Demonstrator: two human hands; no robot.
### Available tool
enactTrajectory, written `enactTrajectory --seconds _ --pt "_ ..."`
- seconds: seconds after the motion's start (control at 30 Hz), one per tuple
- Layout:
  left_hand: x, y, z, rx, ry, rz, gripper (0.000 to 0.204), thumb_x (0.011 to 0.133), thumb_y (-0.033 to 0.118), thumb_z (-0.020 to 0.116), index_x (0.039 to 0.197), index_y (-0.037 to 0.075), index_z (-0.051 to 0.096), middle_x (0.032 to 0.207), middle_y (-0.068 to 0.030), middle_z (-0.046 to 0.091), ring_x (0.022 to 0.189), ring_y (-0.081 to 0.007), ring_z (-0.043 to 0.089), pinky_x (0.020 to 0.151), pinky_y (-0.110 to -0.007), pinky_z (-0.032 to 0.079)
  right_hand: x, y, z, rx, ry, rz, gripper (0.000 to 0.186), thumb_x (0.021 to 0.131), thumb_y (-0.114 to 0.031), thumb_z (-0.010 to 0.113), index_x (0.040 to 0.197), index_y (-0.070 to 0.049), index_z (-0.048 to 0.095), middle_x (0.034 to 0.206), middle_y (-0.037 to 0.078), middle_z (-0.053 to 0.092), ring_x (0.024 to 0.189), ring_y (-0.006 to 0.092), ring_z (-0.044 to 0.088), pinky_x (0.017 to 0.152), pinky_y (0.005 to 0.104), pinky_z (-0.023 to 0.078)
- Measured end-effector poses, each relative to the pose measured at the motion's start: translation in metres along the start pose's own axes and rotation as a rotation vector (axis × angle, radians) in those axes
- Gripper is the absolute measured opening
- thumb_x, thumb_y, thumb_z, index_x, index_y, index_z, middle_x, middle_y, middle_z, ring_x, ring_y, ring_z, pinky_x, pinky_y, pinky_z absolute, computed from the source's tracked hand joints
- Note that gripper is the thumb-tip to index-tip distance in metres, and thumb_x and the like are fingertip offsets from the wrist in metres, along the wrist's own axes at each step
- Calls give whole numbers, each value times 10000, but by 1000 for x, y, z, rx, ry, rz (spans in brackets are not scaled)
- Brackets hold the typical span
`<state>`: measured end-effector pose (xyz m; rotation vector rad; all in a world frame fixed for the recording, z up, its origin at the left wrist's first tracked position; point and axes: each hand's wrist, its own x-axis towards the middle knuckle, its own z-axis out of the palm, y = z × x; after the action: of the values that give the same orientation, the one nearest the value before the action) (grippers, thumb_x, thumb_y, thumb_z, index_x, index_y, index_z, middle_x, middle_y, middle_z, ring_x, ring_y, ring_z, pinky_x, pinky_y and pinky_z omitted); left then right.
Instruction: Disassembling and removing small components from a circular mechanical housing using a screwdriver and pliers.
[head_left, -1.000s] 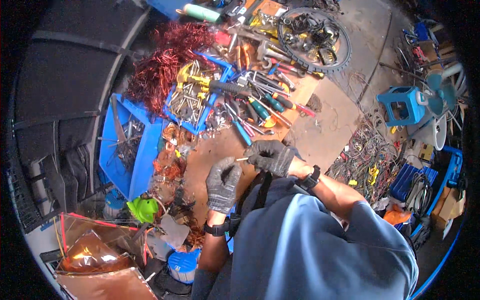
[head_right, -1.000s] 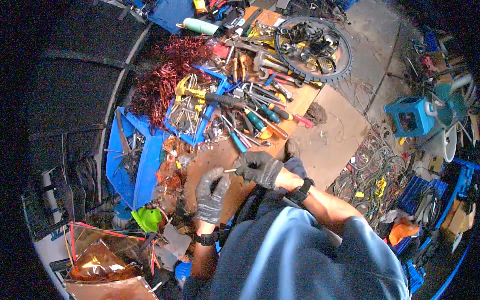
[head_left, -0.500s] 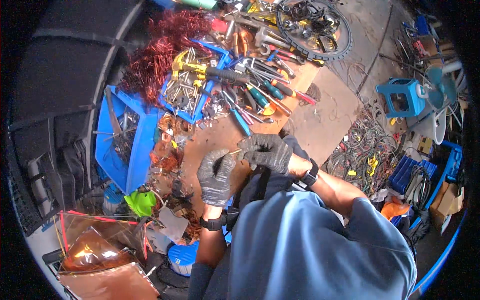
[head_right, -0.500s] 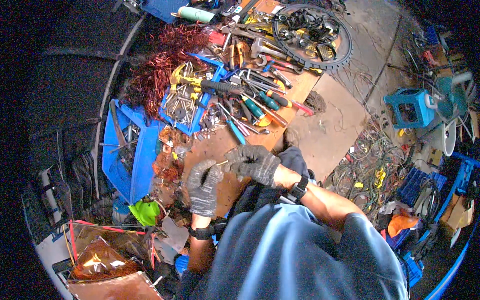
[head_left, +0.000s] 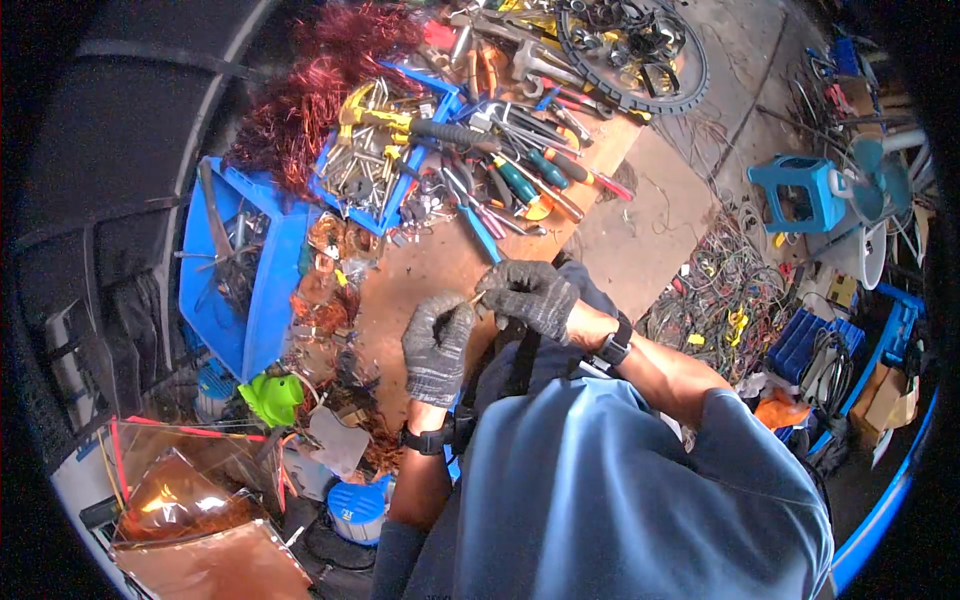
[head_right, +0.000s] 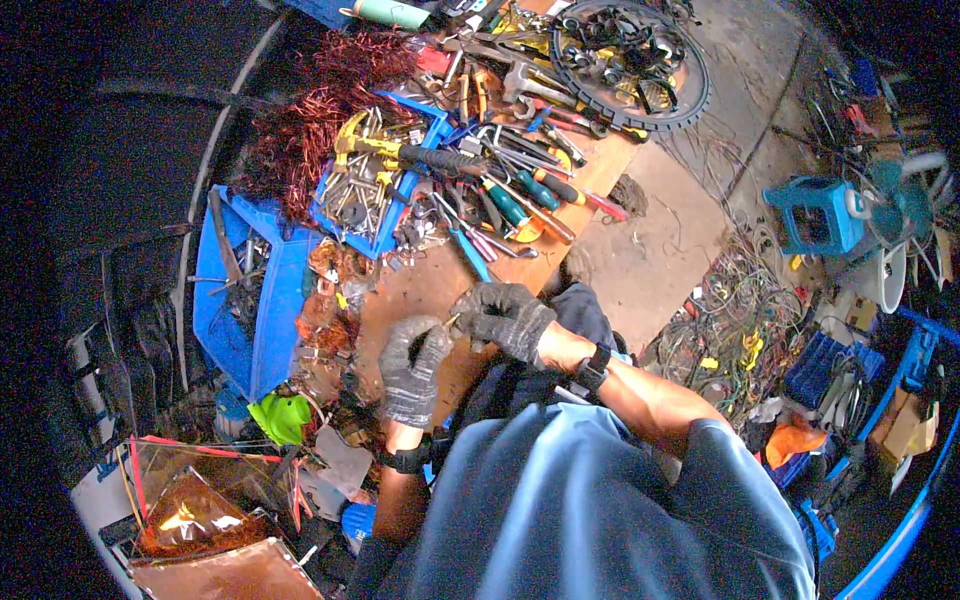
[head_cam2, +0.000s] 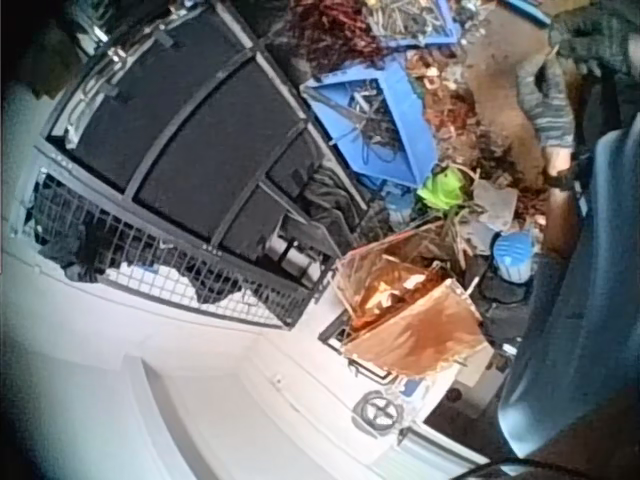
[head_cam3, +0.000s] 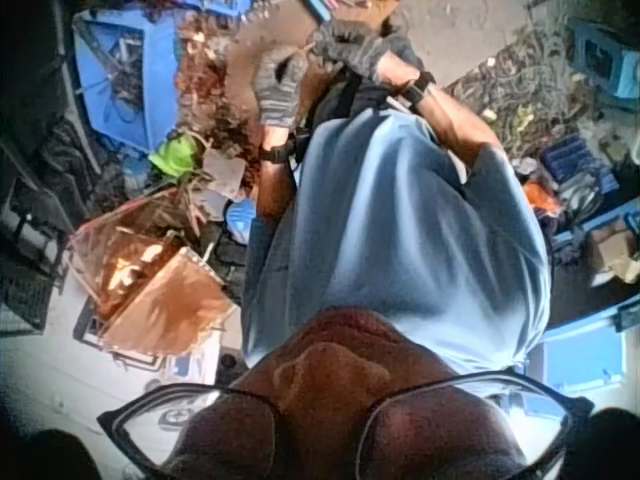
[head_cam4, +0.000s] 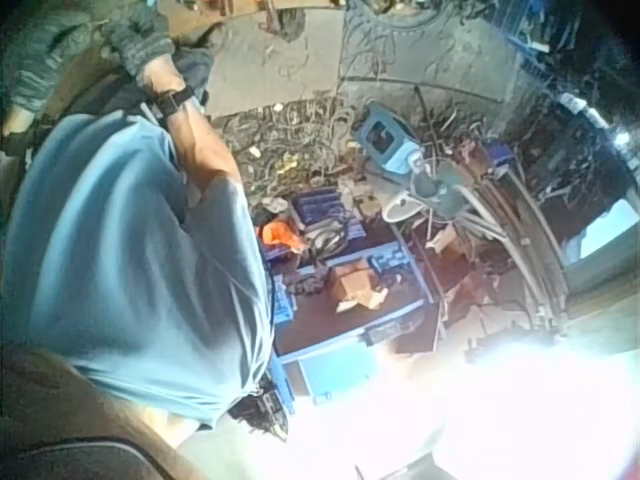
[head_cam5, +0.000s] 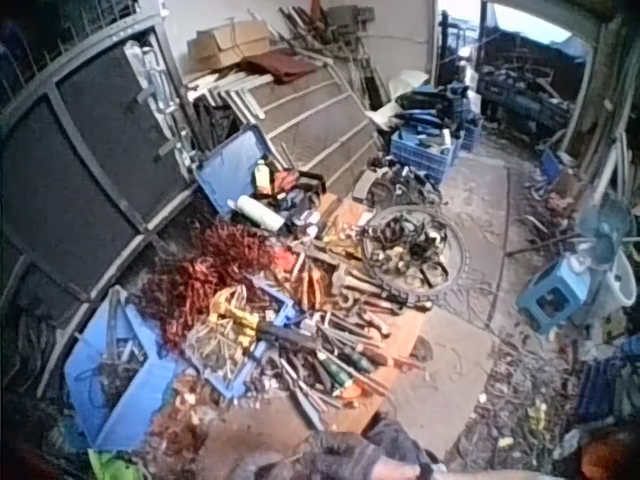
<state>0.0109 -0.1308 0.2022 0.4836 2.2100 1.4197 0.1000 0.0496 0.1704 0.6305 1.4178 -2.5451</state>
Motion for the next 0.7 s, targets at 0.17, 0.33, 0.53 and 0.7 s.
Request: enactTrajectory --seconds 0.17,0.33,0.53,0.7 --pt "-4 -47 9 -63 -182 -284 180 923 109 725 1067 8 689 934 -36 675 782 -118 621 716 -280 540 10 43 -10 -52 -4 97 177 948 -196 700 1052 -54 682 933 37 716 796 133 651 723 287 549" --pt "-15 -111 15 17 -259 -370 208 940 152 710 1091 10 703 874 -48 693 748 -116 627 709 -295 537 23 99 -27 -455 77 27 203 865 -67 689 1064 -31 674 997 67 715 955 182 658 881 339 532" --pt "-35 -217 14 103 -89 -418 185 906 168 693 1030 38 736 859 -23 705 780 -121 629 739 -313 531 33 125 -55 -821 196 27 124 928 -102 687 1044 -59 704 860 24 711 742 155 659 682 312 538" --pt "-34 -295 6 -110 -5 -544 164 911 146 683 1012 28 736 879 -2 713 805 -99 614 747 -302 520 35 139 -69 -504 258 271 176 906 -165 697 1023 -34 708 931 123 719 800 184 683 700 332 542"
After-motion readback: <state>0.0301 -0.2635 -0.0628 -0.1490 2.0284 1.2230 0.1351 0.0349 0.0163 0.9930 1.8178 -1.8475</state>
